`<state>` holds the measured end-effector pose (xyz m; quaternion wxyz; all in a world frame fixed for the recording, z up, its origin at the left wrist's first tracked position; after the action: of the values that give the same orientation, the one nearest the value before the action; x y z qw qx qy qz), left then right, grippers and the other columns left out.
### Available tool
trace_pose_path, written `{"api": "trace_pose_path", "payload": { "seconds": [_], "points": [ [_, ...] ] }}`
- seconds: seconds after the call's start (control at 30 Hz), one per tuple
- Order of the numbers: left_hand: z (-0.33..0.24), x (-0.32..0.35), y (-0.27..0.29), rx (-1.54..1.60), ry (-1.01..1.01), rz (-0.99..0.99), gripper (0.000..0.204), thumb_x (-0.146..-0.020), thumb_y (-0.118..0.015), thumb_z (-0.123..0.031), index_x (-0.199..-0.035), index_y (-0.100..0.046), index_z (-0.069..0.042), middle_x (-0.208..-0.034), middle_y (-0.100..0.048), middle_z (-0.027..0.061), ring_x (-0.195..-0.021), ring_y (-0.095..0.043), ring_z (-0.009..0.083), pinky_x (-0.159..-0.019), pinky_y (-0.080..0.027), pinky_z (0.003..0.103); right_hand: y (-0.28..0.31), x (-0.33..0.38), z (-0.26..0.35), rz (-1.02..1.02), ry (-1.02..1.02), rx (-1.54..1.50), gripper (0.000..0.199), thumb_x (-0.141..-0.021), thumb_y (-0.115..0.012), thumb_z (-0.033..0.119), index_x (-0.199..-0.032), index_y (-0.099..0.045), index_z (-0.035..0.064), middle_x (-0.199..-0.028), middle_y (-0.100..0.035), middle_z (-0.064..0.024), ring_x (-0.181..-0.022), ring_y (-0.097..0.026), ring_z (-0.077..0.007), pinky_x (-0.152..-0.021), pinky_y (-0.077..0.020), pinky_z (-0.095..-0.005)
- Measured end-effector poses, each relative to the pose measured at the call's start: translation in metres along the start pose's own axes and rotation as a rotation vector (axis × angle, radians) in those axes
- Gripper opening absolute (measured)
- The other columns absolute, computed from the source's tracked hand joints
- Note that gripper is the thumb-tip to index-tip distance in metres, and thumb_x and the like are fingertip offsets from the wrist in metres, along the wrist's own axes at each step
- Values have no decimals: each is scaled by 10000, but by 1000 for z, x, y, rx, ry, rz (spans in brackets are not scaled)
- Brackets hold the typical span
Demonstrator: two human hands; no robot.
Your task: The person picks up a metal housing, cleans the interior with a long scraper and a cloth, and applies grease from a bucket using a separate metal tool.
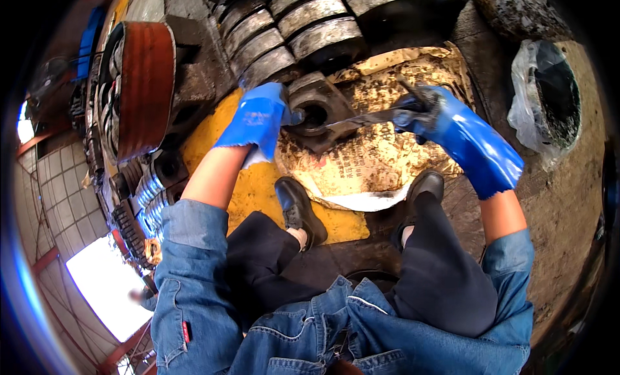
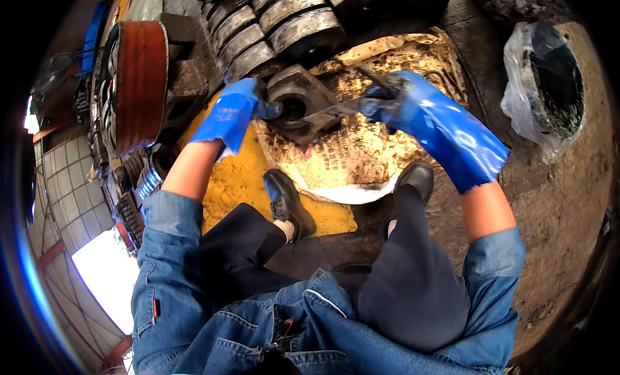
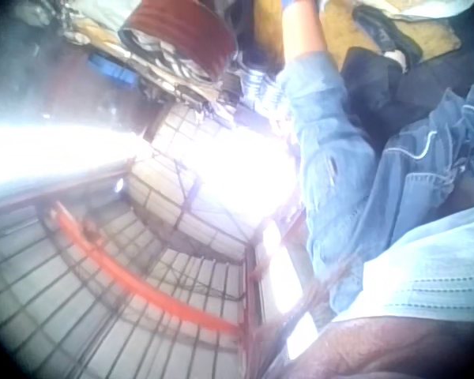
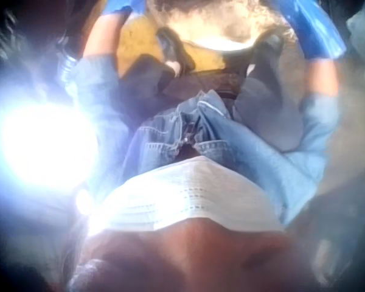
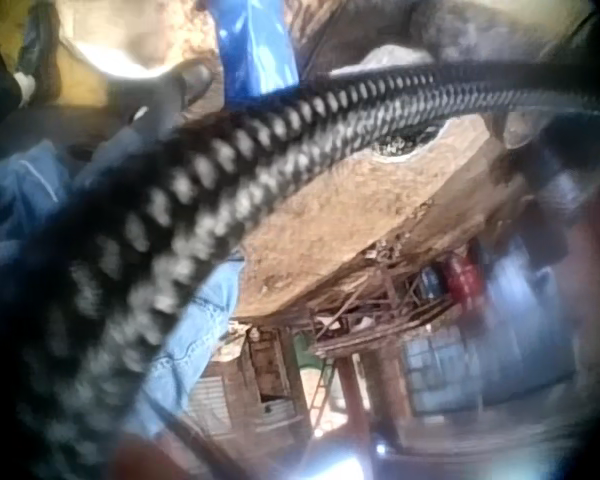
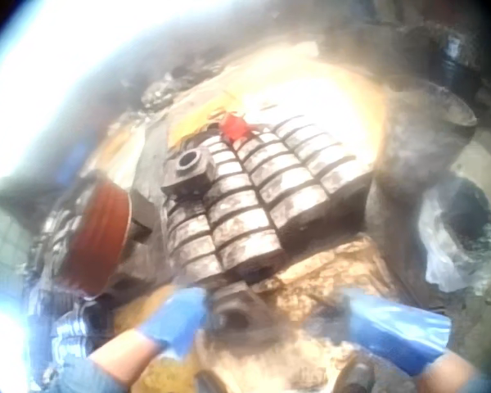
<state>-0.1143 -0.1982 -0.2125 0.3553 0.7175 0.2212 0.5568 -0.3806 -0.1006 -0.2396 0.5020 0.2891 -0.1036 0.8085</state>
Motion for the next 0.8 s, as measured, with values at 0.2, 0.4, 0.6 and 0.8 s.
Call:
{"api": "trace_pose_path", "payload": {
  "seconds": [0.2, 0.4, 0.6, 0.8],
  "points": [
    [-4, -41, -35, -333, 28, -238, 305, -772, -692, -220, -1005, -718, -24, -980, -684, 247, -946, -658, 422, -819, -527, 486, 52, 95, -94, -449, 6, -675, 368, -914, -685, 311, -1113, -675, 2, -889, -734, -107, -588, -618, -97, -469, -454, -231],
    [44, -52, -62, -471, 346, -183, 281, -830, -651, -208, -1063, -733, -75, -1071, -715, 152, -1048, -678, 329, -847, -540, 432, 67, 198, -162, -963, 8, -755, 525, -908, -668, 330, -1296, -577, -12, -1100, -698, -119, -660, -581, -101, -570, -465, -241],
    [-22, -11, -79, -516, 406, 95, 431, -784, -760, -412, -1132, -722, -161, -1184, -695, 65, -1108, -660, 287, -846, -528, 413, 93, 272, -244, -1194, 60, -726, 475, -914, -605, 252, -1321, -564, 11, -1173, -664, -114, -753, -606, -105, -604, -463, -245],
    [-83, 34, -101, -425, -69, 75, 193, -869, -567, -125, -910, -745, -64, -856, -720, 172, -770, -716, 309, -582, -521, 444, 134, 285, -269, -1385, 307, -843, 410, -956, -496, 77, -1350, -509, -35, -1204, -623, -128, -695, -564, -121, -562, -427, -213]
  ]
}}
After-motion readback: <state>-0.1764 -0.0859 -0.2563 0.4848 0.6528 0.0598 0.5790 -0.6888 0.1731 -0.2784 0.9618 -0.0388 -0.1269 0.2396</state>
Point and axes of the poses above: each hand's wrist, its own x-axis away from the middle knuckle, its own y-axis out of the back of the hand, z = x × y, the point moved 8 cm from there along -x, towards the middle knuckle
